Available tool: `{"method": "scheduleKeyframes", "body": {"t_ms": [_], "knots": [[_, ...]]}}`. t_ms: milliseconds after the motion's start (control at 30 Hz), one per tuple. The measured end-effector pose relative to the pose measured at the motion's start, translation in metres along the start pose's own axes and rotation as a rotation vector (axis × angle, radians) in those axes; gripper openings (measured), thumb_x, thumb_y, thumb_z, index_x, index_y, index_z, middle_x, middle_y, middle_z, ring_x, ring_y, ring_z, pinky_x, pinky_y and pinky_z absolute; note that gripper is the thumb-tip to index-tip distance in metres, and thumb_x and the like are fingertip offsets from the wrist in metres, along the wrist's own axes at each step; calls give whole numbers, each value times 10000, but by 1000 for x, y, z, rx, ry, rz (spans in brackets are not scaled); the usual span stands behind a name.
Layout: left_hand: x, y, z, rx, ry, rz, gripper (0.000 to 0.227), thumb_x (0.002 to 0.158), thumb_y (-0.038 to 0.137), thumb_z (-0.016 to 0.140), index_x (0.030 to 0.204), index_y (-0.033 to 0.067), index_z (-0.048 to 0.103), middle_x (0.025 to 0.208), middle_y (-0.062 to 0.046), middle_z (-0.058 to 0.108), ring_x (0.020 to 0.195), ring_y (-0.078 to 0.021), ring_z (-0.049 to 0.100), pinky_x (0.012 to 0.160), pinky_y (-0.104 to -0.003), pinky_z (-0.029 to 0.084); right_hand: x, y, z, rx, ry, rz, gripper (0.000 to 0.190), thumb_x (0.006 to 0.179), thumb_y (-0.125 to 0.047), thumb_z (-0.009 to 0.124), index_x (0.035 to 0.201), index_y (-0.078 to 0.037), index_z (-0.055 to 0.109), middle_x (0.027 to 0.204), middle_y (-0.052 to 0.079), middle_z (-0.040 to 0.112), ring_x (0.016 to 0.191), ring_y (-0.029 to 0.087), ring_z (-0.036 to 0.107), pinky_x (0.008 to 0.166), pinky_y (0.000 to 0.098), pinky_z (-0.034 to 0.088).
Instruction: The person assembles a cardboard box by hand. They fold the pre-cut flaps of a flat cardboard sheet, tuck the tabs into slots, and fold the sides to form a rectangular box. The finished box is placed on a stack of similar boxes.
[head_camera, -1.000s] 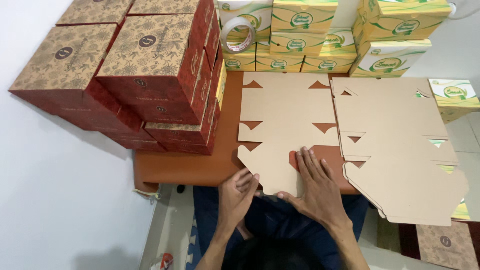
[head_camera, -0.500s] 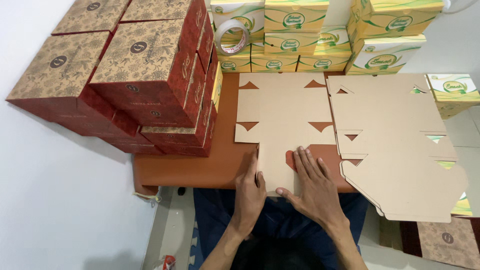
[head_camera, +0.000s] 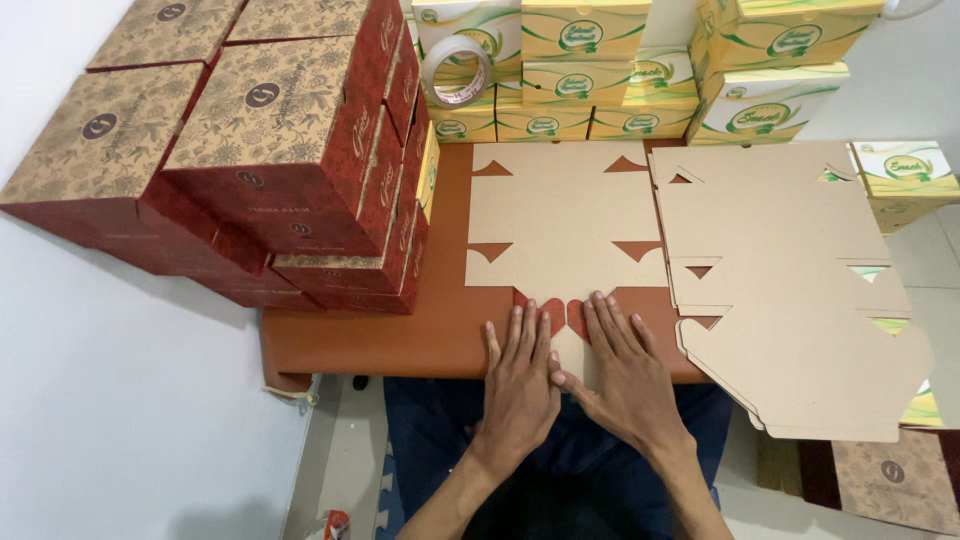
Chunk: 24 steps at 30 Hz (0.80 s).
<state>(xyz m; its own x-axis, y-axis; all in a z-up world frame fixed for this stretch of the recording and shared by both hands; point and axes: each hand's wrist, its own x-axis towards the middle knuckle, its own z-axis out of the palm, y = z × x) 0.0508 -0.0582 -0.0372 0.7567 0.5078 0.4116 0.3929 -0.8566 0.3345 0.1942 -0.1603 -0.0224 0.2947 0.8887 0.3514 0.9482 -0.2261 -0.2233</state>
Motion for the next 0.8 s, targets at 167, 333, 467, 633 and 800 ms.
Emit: {"method": "scheduleKeyframes", "body": {"t_ms": [167, 333, 467, 633, 800], "knots": [[3, 0, -5, 2, -9, 2, 571, 1062, 182, 460, 1593, -28, 437, 1701, -240, 390, 1609, -383, 306, 1277, -666, 179, 1, 0, 0, -4, -29, 19, 968, 980, -701, 508, 1683, -62, 320, 1751, 122, 347, 1632, 212, 287, 1302, 421, 213], [8, -8, -15, 27, 0, 33, 536, 1038, 189, 506, 1544, 12, 520, 1640, -237, 480, 1523, -385, 449, 1216, -629, 281, 0, 1, 2, -47, -6, -7, 971, 983, -724, 481, 1681, -65, 335, 1742, 108, 378, 1625, 208, 313, 1308, 416, 222], [16, -16, -23, -74, -52, 21, 473, 1080, 235, 464, 1510, 64, 562, 1636, -191, 493, 1527, -374, 426, 1234, -686, 211, -1, 3, 1, -19, -15, -13, 978, 976, -711, 506, 1688, -68, 314, 1753, 112, 351, 1633, 216, 293, 1316, 419, 203], [20, -18, -30, 6, -121, 67, 494, 1081, 273, 447, 1529, 92, 545, 1681, -195, 435, 1554, -357, 402, 1222, -711, 194, 0, 3, -1, -48, -36, -17, 978, 981, -688, 508, 1703, -71, 275, 1769, 104, 319, 1641, 201, 270, 1314, 402, 184], [13, -22, -23, 99, -147, 126, 607, 1086, 347, 444, 1627, 74, 407, 1756, -198, 298, 1623, -353, 289, 1253, -719, 148, 1, 2, 1, -83, -23, -32, 947, 998, -672, 491, 1694, -59, 301, 1762, 126, 336, 1636, 228, 296, 1314, 433, 219]]}}
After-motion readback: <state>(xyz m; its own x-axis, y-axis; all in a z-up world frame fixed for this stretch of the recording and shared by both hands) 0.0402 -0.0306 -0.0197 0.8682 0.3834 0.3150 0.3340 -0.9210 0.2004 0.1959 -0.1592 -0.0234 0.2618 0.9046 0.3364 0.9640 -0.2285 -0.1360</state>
